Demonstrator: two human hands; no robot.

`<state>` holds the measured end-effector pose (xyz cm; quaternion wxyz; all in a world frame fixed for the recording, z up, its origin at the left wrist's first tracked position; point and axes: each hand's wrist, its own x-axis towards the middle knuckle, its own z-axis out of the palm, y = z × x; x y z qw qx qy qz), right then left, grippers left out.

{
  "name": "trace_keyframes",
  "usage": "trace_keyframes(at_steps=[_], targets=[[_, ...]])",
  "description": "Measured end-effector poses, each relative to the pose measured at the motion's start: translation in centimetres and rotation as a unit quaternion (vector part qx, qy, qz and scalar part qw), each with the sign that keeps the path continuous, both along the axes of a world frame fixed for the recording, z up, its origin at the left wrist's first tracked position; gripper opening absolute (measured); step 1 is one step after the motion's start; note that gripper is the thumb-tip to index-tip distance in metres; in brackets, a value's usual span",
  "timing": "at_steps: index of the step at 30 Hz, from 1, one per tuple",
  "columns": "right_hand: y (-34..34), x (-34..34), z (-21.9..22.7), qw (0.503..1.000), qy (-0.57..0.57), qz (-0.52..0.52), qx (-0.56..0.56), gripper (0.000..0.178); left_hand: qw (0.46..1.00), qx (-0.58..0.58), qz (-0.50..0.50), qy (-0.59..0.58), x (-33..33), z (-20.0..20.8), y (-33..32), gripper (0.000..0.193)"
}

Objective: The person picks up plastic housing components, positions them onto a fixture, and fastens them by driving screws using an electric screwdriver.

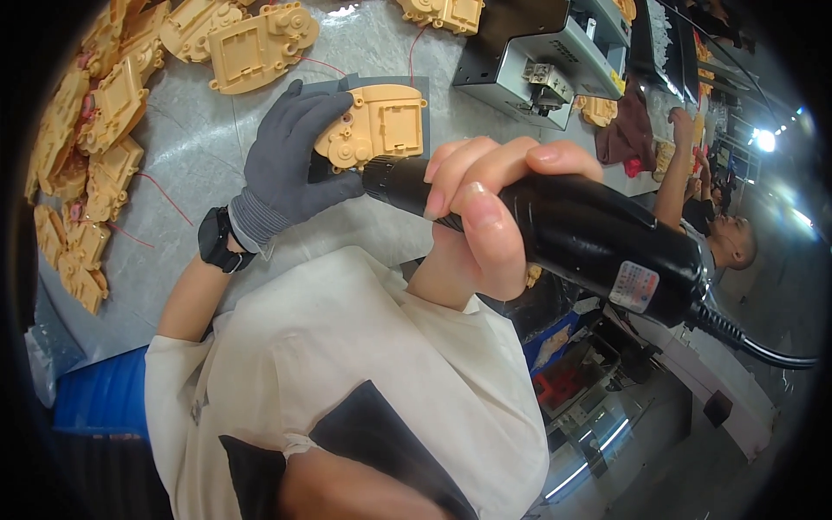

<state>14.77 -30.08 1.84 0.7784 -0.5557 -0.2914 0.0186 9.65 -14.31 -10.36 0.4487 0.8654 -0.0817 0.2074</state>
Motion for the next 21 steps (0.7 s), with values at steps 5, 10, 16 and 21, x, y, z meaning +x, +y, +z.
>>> trace_keyframes(at_steps=[5,10,16,21], targets=[[0.6,0.0,-0.3,0.999,0.01,-0.019,0.034,0.043,1.0,-0.007,0.0,-0.01,0.1,0.3,-0.1,0.074],[0.9,0.0,-0.3,0.997,0.018,-0.027,0.07,0.044,1.0,0.012,0.006,-0.007,-0.1,0.2,0.0,0.073],[0.9,0.1,-0.2,0.997,0.019,-0.029,0.064,0.044,1.0,0.011,0.002,-0.007,0.0,0.2,0.0,0.073],[1.3,0.1,-0.3,0.997,0.021,-0.028,0.069,0.043,1.0,0.014,0.003,-0.007,-0.2,0.0,0.2,0.07]])
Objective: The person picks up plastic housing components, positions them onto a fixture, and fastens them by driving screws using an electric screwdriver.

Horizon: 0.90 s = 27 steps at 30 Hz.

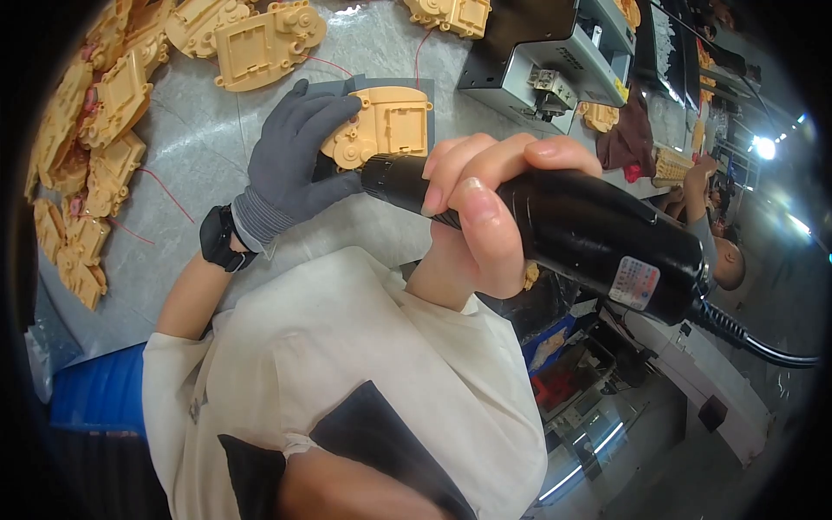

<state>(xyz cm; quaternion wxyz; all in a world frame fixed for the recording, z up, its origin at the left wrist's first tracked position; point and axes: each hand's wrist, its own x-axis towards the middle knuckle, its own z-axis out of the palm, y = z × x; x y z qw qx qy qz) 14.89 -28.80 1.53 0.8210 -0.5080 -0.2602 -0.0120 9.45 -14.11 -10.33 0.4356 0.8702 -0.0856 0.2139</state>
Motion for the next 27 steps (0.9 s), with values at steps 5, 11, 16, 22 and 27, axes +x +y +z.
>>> trace_keyframes(at_steps=[5,11,16,22,27], targets=[[-0.1,0.1,0.1,1.0,-0.007,-0.004,-0.002,0.043,1.0,0.0,-0.005,-0.003,0.2,0.2,-0.2,0.071],[1.5,-1.0,0.3,0.999,-0.02,-0.025,-0.025,0.041,1.0,-0.008,-0.007,0.006,-0.2,0.3,-0.1,0.08],[1.3,-0.9,0.0,0.98,-0.114,0.017,-0.163,0.038,1.0,0.006,0.003,-0.005,-0.2,-0.5,-0.1,0.082],[1.6,-1.0,0.3,0.987,-0.041,-0.078,-0.133,0.036,1.0,0.006,-0.009,0.003,-0.1,-0.4,-0.1,0.075],[0.7,-0.7,-0.1,0.998,-0.045,0.018,-0.037,0.041,0.999,-0.003,-0.032,0.041,-0.2,-0.4,0.2,0.076]])
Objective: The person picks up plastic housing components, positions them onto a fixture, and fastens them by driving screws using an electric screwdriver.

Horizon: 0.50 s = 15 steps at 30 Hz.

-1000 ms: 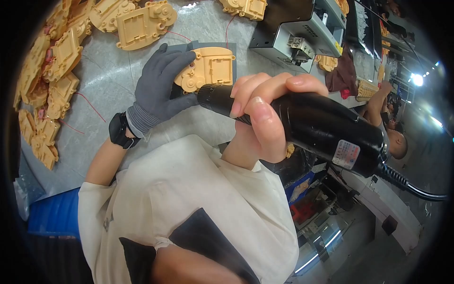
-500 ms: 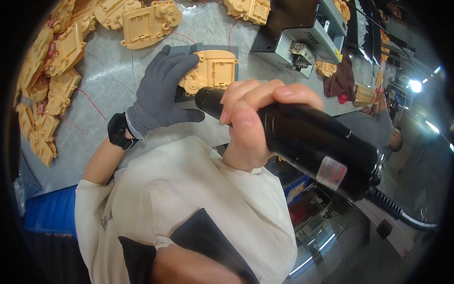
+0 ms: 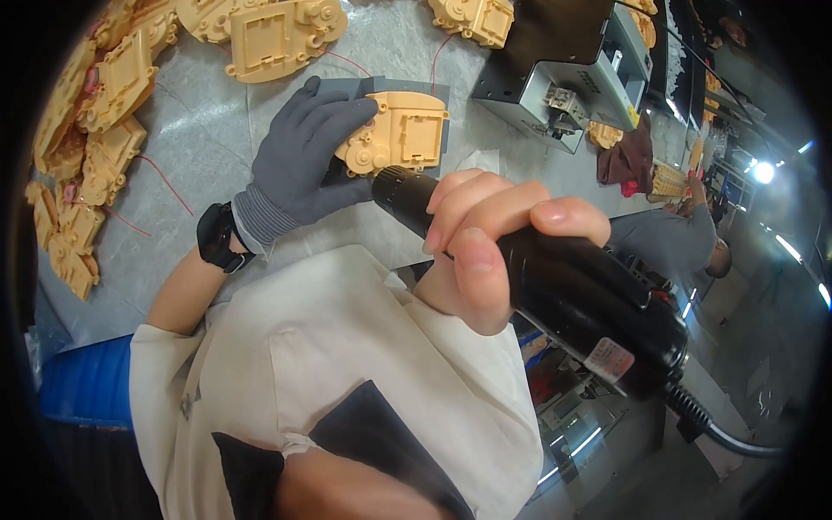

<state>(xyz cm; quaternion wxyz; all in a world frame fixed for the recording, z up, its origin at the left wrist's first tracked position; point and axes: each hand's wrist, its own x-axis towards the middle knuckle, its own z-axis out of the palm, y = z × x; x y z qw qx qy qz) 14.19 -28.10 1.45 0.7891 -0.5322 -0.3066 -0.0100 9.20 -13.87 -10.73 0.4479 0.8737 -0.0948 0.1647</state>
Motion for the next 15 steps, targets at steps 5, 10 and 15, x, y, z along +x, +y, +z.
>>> trace_keyframes(at_steps=[5,10,15], targets=[[-0.33,-0.07,0.28,1.0,0.005,0.002,0.022,0.043,0.999,0.007,0.021,-0.039,0.23,0.02,-0.21,0.072],[-0.15,-0.2,0.35,1.0,-0.007,-0.001,0.009,0.045,0.999,0.009,0.023,-0.04,0.11,0.22,-0.16,0.072],[0.2,-0.48,0.54,1.0,0.004,-0.017,0.009,0.044,0.999,0.01,0.022,-0.041,0.14,0.15,-0.2,0.072]])
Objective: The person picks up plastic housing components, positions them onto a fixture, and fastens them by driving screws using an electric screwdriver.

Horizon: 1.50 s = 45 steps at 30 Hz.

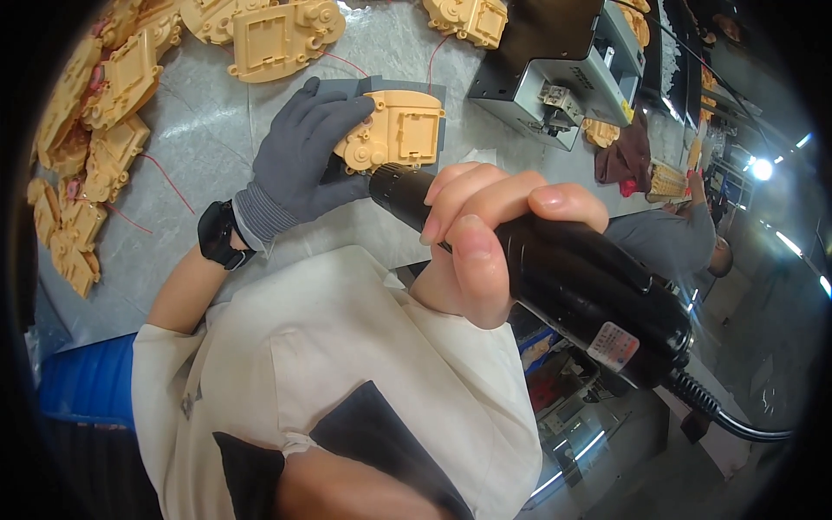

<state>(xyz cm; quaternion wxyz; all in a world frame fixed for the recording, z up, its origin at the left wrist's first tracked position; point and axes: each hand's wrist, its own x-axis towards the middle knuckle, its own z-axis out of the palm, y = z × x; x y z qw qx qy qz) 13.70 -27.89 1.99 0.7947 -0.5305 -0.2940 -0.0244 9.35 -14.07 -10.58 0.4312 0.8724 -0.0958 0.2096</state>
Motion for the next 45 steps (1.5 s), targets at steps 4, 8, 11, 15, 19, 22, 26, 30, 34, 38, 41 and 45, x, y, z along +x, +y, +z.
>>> trace_keyframes(at_steps=[4,8,11,15,19,22,26,30,34,38,41,45], targets=[[0.2,0.1,0.1,1.0,0.005,-0.009,-0.007,0.042,1.0,-0.001,0.0,-0.003,0.0,0.0,0.1,0.071],[0.3,0.0,-0.1,1.0,0.007,-0.011,-0.01,0.042,1.0,-0.004,0.002,-0.004,0.0,-0.1,0.0,0.07],[0.1,0.0,-0.1,1.0,0.011,-0.01,-0.017,0.042,1.0,-0.001,0.005,-0.005,0.0,0.0,0.0,0.07],[0.2,0.0,0.0,1.0,0.014,-0.01,-0.021,0.042,1.0,-0.004,0.006,-0.004,-0.1,-0.1,0.0,0.07],[0.3,-0.1,-0.2,0.999,0.019,-0.025,-0.024,0.042,1.0,-0.021,-0.002,0.017,-0.2,0.1,-0.1,0.069],[0.0,0.1,-0.3,1.0,0.006,-0.017,-0.017,0.043,0.998,-0.048,0.008,0.027,-0.3,0.3,-0.4,0.067],[-0.9,0.4,0.2,0.998,-0.016,0.023,-0.061,0.041,0.998,-0.064,0.004,0.024,-0.3,0.4,-0.3,0.066],[-0.9,0.4,0.3,0.998,-0.008,0.033,-0.049,0.041,0.998,-0.065,0.006,0.017,-0.2,0.3,-0.3,0.065],[-0.7,0.4,0.2,0.998,-0.006,0.029,-0.05,0.041,0.997,-0.073,0.0,0.028,-0.2,0.2,-0.3,0.065],[-0.1,0.3,-0.3,1.0,0.01,-0.001,-0.005,0.044,0.999,-0.052,0.006,0.013,-0.2,0.2,-0.3,0.066],[0.2,0.1,-0.2,1.0,0.016,-0.012,-0.013,0.042,0.999,-0.038,0.006,0.016,-0.3,0.1,-0.2,0.068],[1.1,-0.3,-0.1,0.999,0.023,-0.025,-0.016,0.042,0.999,-0.029,0.021,0.003,-0.4,-0.6,-0.4,0.072]])
